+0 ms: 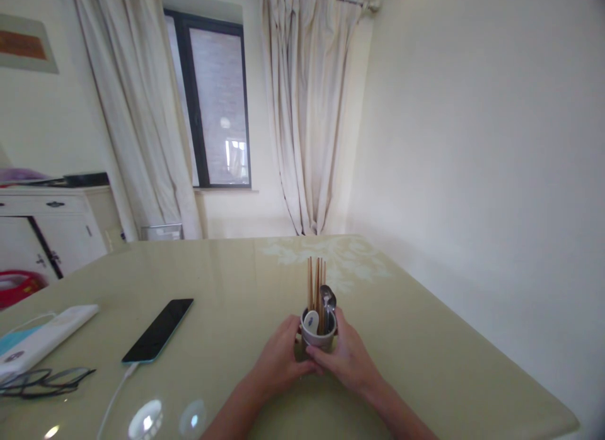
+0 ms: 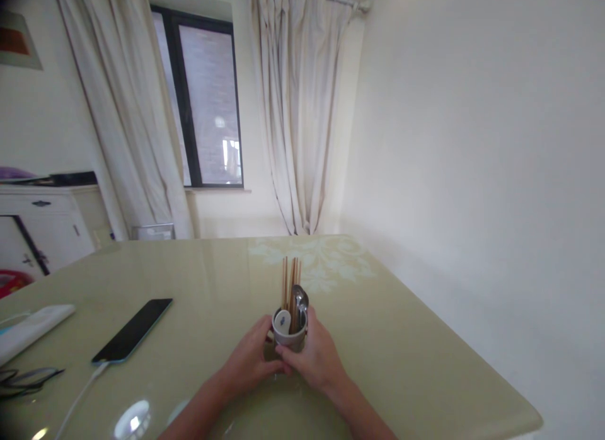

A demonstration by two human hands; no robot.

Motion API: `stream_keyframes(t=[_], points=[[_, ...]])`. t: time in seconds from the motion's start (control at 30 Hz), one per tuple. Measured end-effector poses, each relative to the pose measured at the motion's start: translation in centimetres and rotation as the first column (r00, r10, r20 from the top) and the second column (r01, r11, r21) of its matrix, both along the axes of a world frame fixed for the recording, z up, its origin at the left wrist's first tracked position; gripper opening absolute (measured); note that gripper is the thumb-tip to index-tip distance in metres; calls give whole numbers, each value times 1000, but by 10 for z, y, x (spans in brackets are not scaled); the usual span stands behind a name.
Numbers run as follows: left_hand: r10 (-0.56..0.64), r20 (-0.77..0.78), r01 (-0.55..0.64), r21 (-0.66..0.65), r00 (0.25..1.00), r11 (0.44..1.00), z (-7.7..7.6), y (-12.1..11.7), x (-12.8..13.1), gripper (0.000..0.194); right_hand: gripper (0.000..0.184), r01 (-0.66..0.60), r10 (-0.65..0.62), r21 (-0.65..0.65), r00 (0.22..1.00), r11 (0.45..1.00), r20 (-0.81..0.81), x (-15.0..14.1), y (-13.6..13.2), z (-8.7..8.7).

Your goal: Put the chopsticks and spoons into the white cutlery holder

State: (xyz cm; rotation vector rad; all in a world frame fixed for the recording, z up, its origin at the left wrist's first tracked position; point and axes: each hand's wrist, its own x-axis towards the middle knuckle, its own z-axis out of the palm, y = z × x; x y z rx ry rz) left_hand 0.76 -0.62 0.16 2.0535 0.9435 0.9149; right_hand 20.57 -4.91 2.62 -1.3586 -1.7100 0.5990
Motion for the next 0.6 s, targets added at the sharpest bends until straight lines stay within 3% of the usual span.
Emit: stream_keyframes(t=[0.1, 0.2, 0.37, 0.5, 0.6], points=[[45, -60, -42, 49, 997, 998, -2, 3, -6, 95, 65, 57, -57, 1, 998, 998, 13, 14, 15, 4], [90, -90, -86, 42, 992, 995, -3, 7, -11, 98, 64, 132, -132, 10, 991, 991, 11, 40, 38, 4], [70, -150, -62, 59, 986, 996, -3, 9, -11, 89, 69, 212, -211, 25, 977, 977, -17, 81, 68, 0], [65, -172, -55, 61, 983, 997, -1, 6, -11, 82, 74, 181, -176, 33, 977, 983, -117, 91, 71, -8], [76, -173, -57, 116, 982, 992, 1, 6, -12, 56, 89, 183, -174, 42, 971, 982, -166, 90, 65, -19]])
